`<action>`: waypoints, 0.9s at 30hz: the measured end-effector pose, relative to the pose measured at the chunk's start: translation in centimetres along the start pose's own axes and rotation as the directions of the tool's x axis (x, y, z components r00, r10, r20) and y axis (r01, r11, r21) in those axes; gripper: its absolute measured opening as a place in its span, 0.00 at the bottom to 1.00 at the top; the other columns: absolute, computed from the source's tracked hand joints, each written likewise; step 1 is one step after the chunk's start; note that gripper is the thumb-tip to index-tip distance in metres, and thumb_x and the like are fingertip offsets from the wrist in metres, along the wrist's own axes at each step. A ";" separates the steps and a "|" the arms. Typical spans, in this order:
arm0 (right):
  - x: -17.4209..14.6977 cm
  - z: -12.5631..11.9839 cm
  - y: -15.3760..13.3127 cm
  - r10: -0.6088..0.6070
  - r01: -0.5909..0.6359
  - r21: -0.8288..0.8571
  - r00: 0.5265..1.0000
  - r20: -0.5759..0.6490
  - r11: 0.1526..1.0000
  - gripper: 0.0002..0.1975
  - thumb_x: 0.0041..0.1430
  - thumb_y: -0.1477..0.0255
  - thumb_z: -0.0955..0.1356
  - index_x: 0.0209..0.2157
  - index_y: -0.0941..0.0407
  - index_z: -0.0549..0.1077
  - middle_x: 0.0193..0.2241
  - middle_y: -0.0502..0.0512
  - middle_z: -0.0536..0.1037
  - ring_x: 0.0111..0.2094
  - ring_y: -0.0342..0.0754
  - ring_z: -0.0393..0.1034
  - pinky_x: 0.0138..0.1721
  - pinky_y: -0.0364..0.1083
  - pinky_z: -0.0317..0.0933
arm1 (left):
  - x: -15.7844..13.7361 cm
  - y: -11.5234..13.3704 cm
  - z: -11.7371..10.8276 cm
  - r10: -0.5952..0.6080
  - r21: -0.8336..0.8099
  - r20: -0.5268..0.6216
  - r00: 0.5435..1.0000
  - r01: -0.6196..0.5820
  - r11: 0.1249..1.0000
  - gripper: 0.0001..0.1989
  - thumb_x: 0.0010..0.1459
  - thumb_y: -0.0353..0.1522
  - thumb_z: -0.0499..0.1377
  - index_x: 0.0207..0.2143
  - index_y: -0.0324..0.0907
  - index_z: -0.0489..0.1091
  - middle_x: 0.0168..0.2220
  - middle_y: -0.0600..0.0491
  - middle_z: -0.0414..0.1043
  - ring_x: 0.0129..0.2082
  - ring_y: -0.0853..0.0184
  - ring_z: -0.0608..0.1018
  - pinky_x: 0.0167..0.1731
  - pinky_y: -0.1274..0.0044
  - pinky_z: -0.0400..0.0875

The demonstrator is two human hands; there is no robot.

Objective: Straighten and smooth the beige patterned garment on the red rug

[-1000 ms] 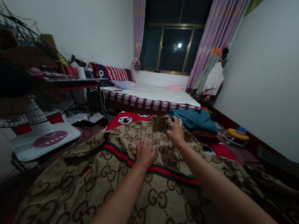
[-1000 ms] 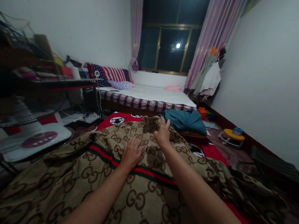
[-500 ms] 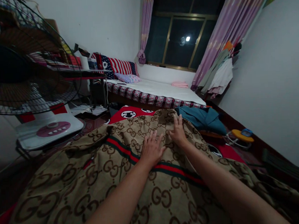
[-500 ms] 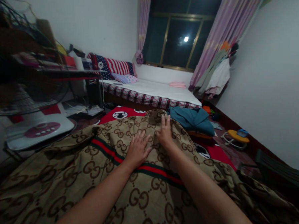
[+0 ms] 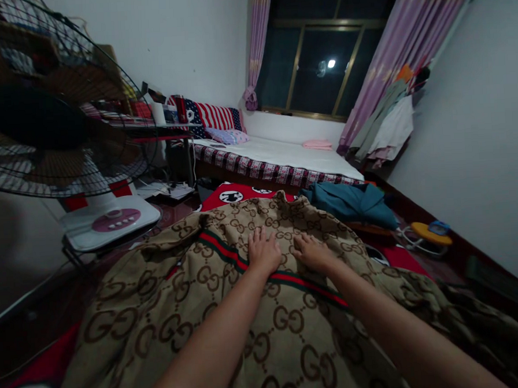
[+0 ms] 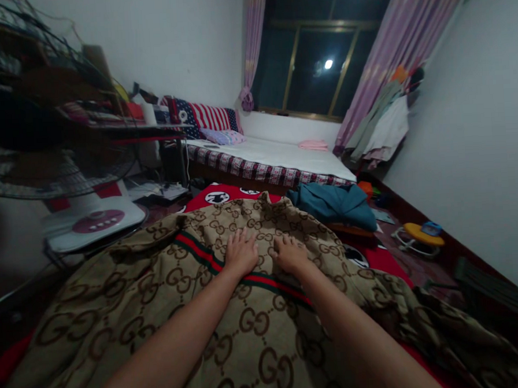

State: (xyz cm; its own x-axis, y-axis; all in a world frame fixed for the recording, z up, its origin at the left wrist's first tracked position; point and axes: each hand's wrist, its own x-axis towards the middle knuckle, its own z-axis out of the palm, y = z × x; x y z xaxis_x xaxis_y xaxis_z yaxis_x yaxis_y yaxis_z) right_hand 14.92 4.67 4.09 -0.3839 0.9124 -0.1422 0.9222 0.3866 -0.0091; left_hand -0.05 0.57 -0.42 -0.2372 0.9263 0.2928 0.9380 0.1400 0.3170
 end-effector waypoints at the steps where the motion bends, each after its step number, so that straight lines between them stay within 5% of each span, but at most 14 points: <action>1: -1.5 0.4 -0.4 -0.004 0.004 -0.002 0.999 -0.039 1.000 0.31 0.64 0.60 0.59 0.66 0.53 0.50 0.67 0.60 0.47 0.66 0.61 0.42 0.60 0.67 0.44 | 0.0 0.0 0.1 0.003 0.006 0.004 1.000 -0.003 1.000 0.26 0.62 0.39 0.47 0.62 0.47 0.61 0.66 0.49 0.53 0.65 0.54 0.54 0.63 0.60 0.45; 6: -8.1 3.9 -0.8 0.029 -0.025 0.019 0.979 -0.202 0.999 0.29 0.67 0.57 0.54 0.67 0.50 0.49 0.68 0.53 0.45 0.68 0.56 0.37 0.63 0.63 0.39 | 0.1 0.2 -0.2 0.022 0.038 0.045 0.999 -0.024 0.999 0.27 0.63 0.41 0.44 0.63 0.45 0.58 0.67 0.47 0.50 0.66 0.53 0.52 0.63 0.59 0.43; 12: -9.2 4.7 -0.4 0.038 -0.027 0.045 0.967 -0.253 0.999 0.28 0.67 0.56 0.55 0.66 0.49 0.52 0.67 0.52 0.49 0.67 0.54 0.40 0.63 0.60 0.40 | -0.7 -0.7 -2.4 0.151 0.068 0.283 0.947 -0.176 0.982 0.32 0.64 0.47 0.42 0.66 0.44 0.50 0.69 0.46 0.41 0.68 0.50 0.45 0.63 0.57 0.41; 18: -9.3 4.4 -0.5 0.026 -0.015 0.045 0.962 -0.271 0.999 0.28 0.67 0.57 0.55 0.65 0.50 0.54 0.67 0.52 0.50 0.67 0.55 0.42 0.63 0.59 0.42 | -3.0 -5.1 -7.6 0.388 -0.041 0.604 0.696 -0.459 0.887 0.40 0.60 0.51 0.48 0.67 0.38 0.47 0.69 0.42 0.35 0.68 0.52 0.43 0.63 0.62 0.43; 21: -9.2 4.6 -0.4 0.020 -0.010 0.040 0.963 -0.268 0.999 0.28 0.67 0.58 0.55 0.65 0.50 0.53 0.66 0.52 0.51 0.67 0.54 0.42 0.63 0.59 0.42 | -1.7 -7.1 -11.6 0.434 -0.211 0.740 0.513 -0.436 0.875 0.36 0.53 0.50 0.57 0.60 0.41 0.63 0.63 0.45 0.58 0.62 0.53 0.62 0.57 0.69 0.59; 22: -9.1 4.7 -0.3 0.021 -0.011 0.041 0.963 -0.269 0.999 0.27 0.67 0.58 0.56 0.65 0.50 0.54 0.66 0.53 0.52 0.67 0.54 0.42 0.63 0.59 0.42 | -0.9 -7.8 -12.9 0.429 -0.254 0.752 0.500 -0.380 0.889 0.31 0.53 0.49 0.56 0.55 0.42 0.69 0.57 0.47 0.68 0.56 0.56 0.70 0.53 0.72 0.65; 23: -9.0 4.8 -0.3 0.023 -0.012 0.041 0.962 -0.272 0.999 0.27 0.67 0.58 0.56 0.65 0.50 0.54 0.66 0.53 0.52 0.67 0.54 0.43 0.63 0.59 0.42 | 0.2 -8.6 -14.2 0.399 -0.264 0.727 0.559 -0.310 0.914 0.26 0.56 0.48 0.54 0.50 0.42 0.74 0.49 0.49 0.75 0.49 0.59 0.76 0.47 0.75 0.68; 25: -8.9 5.0 -0.2 0.025 -0.014 0.041 0.959 -0.282 0.999 0.27 0.67 0.58 0.56 0.65 0.50 0.55 0.66 0.53 0.53 0.66 0.55 0.43 0.63 0.60 0.43 | 2.3 -10.5 -16.2 0.238 -0.188 0.502 0.831 -0.164 0.968 0.22 0.58 0.44 0.51 0.45 0.43 0.76 0.41 0.52 0.79 0.41 0.63 0.78 0.42 0.78 0.70; 26: -8.8 5.0 -0.2 0.026 -0.014 0.041 0.958 -0.287 0.999 0.27 0.67 0.58 0.56 0.65 0.50 0.56 0.66 0.52 0.53 0.66 0.55 0.43 0.63 0.60 0.43 | 3.3 -11.7 -16.9 0.135 -0.136 0.339 0.931 -0.093 0.986 0.20 0.59 0.41 0.51 0.46 0.43 0.76 0.42 0.52 0.79 0.42 0.64 0.78 0.42 0.78 0.69; 27: -8.7 5.1 -0.1 0.024 -0.012 0.042 0.957 -0.291 0.999 0.27 0.67 0.58 0.56 0.64 0.50 0.56 0.66 0.52 0.53 0.66 0.55 0.44 0.63 0.60 0.43 | 4.2 -12.8 -17.3 0.044 -0.088 0.192 0.980 -0.027 0.996 0.20 0.58 0.38 0.52 0.48 0.42 0.75 0.44 0.51 0.78 0.44 0.63 0.77 0.43 0.78 0.69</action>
State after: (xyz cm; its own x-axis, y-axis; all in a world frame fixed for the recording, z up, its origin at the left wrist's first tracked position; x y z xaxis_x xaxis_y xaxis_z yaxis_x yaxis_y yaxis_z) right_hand 18.39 -4.00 0.26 -0.3589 0.9210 0.1514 0.9279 0.3696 -0.0485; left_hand -17.47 -3.35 12.40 -0.1433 0.9814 0.1279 0.9184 0.0837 0.3867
